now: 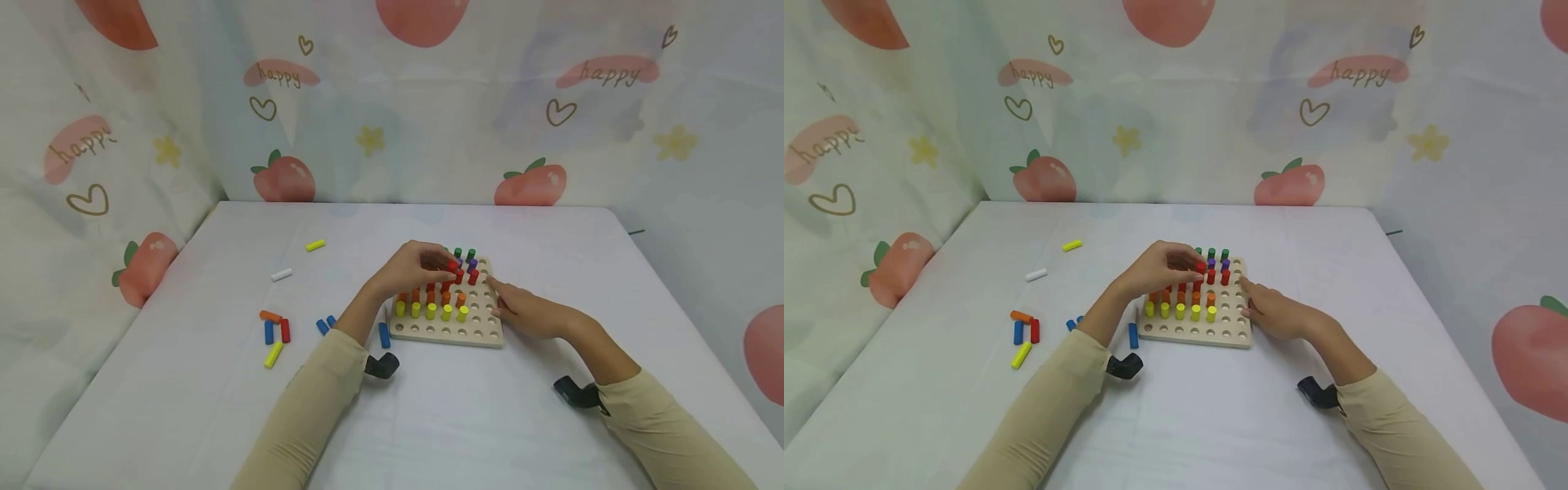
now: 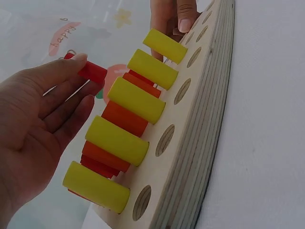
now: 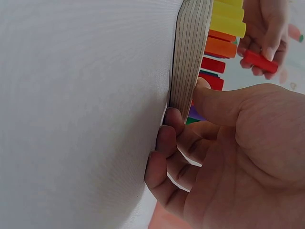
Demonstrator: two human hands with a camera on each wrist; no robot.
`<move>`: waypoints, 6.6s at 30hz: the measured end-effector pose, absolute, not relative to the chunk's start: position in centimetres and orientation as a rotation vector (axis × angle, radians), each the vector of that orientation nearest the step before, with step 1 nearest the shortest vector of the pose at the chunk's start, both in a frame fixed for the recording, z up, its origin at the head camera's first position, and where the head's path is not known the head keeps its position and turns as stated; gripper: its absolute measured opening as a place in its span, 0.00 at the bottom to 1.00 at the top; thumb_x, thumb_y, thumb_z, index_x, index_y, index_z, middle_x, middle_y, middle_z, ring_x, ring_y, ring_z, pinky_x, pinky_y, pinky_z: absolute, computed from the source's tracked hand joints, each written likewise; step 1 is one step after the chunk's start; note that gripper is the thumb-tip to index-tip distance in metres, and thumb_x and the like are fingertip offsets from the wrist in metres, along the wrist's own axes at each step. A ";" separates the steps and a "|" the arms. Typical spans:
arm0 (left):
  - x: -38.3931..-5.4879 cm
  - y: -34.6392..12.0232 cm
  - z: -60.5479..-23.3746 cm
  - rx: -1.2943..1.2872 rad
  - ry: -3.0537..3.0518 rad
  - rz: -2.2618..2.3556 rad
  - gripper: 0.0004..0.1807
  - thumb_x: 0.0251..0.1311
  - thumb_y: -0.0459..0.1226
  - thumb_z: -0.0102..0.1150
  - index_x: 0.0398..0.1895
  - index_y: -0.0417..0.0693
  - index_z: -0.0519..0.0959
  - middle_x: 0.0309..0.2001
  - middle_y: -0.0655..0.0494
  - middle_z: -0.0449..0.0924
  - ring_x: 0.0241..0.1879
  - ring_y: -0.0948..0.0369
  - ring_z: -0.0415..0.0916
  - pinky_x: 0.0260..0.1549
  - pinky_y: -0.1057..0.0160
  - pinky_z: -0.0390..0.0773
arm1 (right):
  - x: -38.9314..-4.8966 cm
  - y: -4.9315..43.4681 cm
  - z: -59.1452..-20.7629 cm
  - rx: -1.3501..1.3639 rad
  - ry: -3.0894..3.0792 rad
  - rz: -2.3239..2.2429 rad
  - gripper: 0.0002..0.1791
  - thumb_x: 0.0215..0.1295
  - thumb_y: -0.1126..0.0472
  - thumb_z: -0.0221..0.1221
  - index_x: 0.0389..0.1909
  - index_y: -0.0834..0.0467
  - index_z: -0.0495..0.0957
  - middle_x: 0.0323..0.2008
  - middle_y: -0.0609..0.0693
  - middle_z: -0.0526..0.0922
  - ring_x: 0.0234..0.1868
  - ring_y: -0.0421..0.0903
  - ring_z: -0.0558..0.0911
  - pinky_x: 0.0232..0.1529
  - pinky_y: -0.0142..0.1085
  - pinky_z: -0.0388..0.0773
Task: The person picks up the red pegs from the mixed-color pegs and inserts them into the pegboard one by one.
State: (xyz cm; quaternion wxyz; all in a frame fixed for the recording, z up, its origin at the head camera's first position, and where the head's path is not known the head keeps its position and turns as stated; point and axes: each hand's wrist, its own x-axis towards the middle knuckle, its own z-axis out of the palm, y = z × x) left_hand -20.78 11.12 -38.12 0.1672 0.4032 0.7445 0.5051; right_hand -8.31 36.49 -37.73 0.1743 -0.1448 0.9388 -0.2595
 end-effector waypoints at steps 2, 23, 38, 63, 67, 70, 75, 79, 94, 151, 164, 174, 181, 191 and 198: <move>-20.7 11.3 -38.2 1.135 2.126 1.436 0.14 0.67 0.36 0.69 0.54 0.44 0.86 0.44 0.62 0.86 0.44 0.64 0.83 0.48 0.67 0.81 | -8.4 36.5 -37.7 -0.412 2.660 -0.736 0.40 0.83 0.56 0.50 0.79 0.74 0.42 0.77 0.74 0.50 0.77 0.72 0.51 0.71 0.64 0.53; -20.2 12.1 -39.2 1.145 2.099 1.474 0.14 0.67 0.36 0.69 0.54 0.44 0.86 0.44 0.65 0.86 0.44 0.65 0.83 0.48 0.67 0.81 | -8.3 36.4 -37.6 -0.425 2.658 -0.742 0.39 0.83 0.56 0.50 0.78 0.74 0.42 0.76 0.75 0.51 0.76 0.72 0.53 0.71 0.65 0.53; -19.9 12.5 -39.6 1.106 2.078 1.465 0.13 0.69 0.34 0.67 0.54 0.45 0.85 0.44 0.64 0.86 0.44 0.65 0.83 0.47 0.67 0.81 | -8.4 36.7 -37.9 -0.423 2.659 -0.738 0.40 0.83 0.56 0.50 0.79 0.73 0.41 0.77 0.74 0.49 0.77 0.71 0.51 0.71 0.64 0.53; -19.5 12.9 -39.5 1.135 2.235 1.278 0.12 0.68 0.36 0.68 0.53 0.48 0.86 0.44 0.63 0.86 0.43 0.68 0.81 0.50 0.70 0.77 | -8.4 36.7 -38.0 -0.423 2.665 -0.737 0.39 0.83 0.56 0.49 0.79 0.74 0.41 0.77 0.75 0.50 0.77 0.71 0.52 0.71 0.64 0.53; -19.3 12.9 -39.4 1.148 2.256 1.239 0.13 0.68 0.36 0.68 0.54 0.46 0.86 0.45 0.59 0.86 0.43 0.69 0.80 0.50 0.71 0.76 | -8.4 36.6 -37.9 -0.417 2.658 -0.735 0.40 0.83 0.56 0.49 0.79 0.74 0.41 0.77 0.74 0.49 0.77 0.71 0.50 0.71 0.64 0.53; -19.3 13.0 -39.4 1.146 2.271 1.224 0.13 0.68 0.37 0.68 0.54 0.47 0.86 0.45 0.60 0.86 0.43 0.69 0.80 0.50 0.71 0.76 | -8.5 36.6 -37.9 -0.414 2.661 -0.727 0.39 0.83 0.57 0.50 0.79 0.74 0.41 0.77 0.74 0.49 0.77 0.71 0.50 0.71 0.63 0.53; -19.4 13.0 -39.3 1.160 2.290 1.201 0.12 0.69 0.37 0.68 0.53 0.48 0.86 0.44 0.62 0.86 0.43 0.69 0.80 0.50 0.71 0.76 | -8.4 36.5 -37.8 -0.424 2.664 -0.730 0.39 0.83 0.57 0.49 0.79 0.74 0.41 0.77 0.74 0.50 0.77 0.71 0.52 0.71 0.64 0.54; -19.4 13.1 -39.4 1.160 2.293 1.191 0.12 0.69 0.36 0.68 0.53 0.47 0.86 0.41 0.66 0.85 0.42 0.68 0.79 0.49 0.71 0.76 | -8.3 36.5 -37.8 -0.428 2.669 -0.728 0.40 0.83 0.56 0.50 0.79 0.74 0.42 0.77 0.75 0.51 0.76 0.72 0.53 0.70 0.64 0.55; -19.3 13.1 -39.4 1.125 2.303 1.196 0.12 0.69 0.38 0.68 0.53 0.48 0.86 0.40 0.69 0.84 0.41 0.69 0.80 0.49 0.70 0.76 | -8.3 36.3 -37.5 -0.436 2.674 -0.720 0.40 0.82 0.55 0.51 0.78 0.75 0.43 0.76 0.75 0.52 0.75 0.72 0.54 0.69 0.65 0.56; -20.2 9.8 -38.1 1.127 2.269 1.198 0.13 0.71 0.38 0.66 0.55 0.48 0.86 0.47 0.64 0.86 0.49 0.68 0.81 0.53 0.67 0.77 | -8.2 36.3 -37.5 -0.389 2.663 -0.706 0.39 0.83 0.56 0.50 0.79 0.73 0.42 0.76 0.74 0.52 0.76 0.71 0.53 0.70 0.64 0.55; -20.8 6.8 -37.9 1.090 2.318 1.201 0.12 0.73 0.37 0.63 0.55 0.48 0.86 0.51 0.62 0.85 0.52 0.64 0.80 0.54 0.67 0.78 | -8.3 36.3 -37.8 -0.383 2.654 -0.729 0.40 0.82 0.55 0.51 0.79 0.72 0.42 0.76 0.74 0.51 0.76 0.72 0.52 0.70 0.65 0.54; -21.4 3.9 -37.9 1.055 2.346 1.255 0.11 0.73 0.38 0.63 0.54 0.48 0.87 0.52 0.59 0.85 0.53 0.63 0.81 0.55 0.65 0.78 | -8.4 36.2 -37.9 -0.387 2.647 -0.728 0.40 0.82 0.56 0.51 0.79 0.73 0.41 0.76 0.74 0.51 0.76 0.72 0.53 0.70 0.65 0.54; -21.9 1.4 -37.8 1.017 2.338 1.307 0.10 0.74 0.38 0.62 0.53 0.50 0.87 0.51 0.61 0.85 0.53 0.62 0.81 0.55 0.61 0.79 | -8.7 36.3 -37.9 -0.403 2.647 -0.721 0.40 0.83 0.56 0.50 0.79 0.73 0.41 0.76 0.75 0.50 0.76 0.72 0.52 0.70 0.64 0.54; -22.4 -3.1 -37.6 0.948 2.326 1.362 0.12 0.74 0.38 0.61 0.54 0.45 0.85 0.50 0.51 0.87 0.49 0.59 0.84 0.57 0.55 0.79 | -8.8 36.3 -37.5 -0.413 2.653 -0.713 0.40 0.82 0.57 0.50 0.79 0.73 0.41 0.77 0.75 0.50 0.76 0.72 0.52 0.70 0.64 0.54; -22.3 -7.0 -37.6 0.916 2.364 1.378 0.14 0.74 0.38 0.61 0.56 0.40 0.84 0.49 0.51 0.87 0.49 0.56 0.84 0.58 0.51 0.78 | -8.8 36.4 -37.7 -0.410 2.634 -0.731 0.40 0.83 0.56 0.50 0.79 0.74 0.41 0.77 0.75 0.49 0.76 0.72 0.51 0.70 0.64 0.53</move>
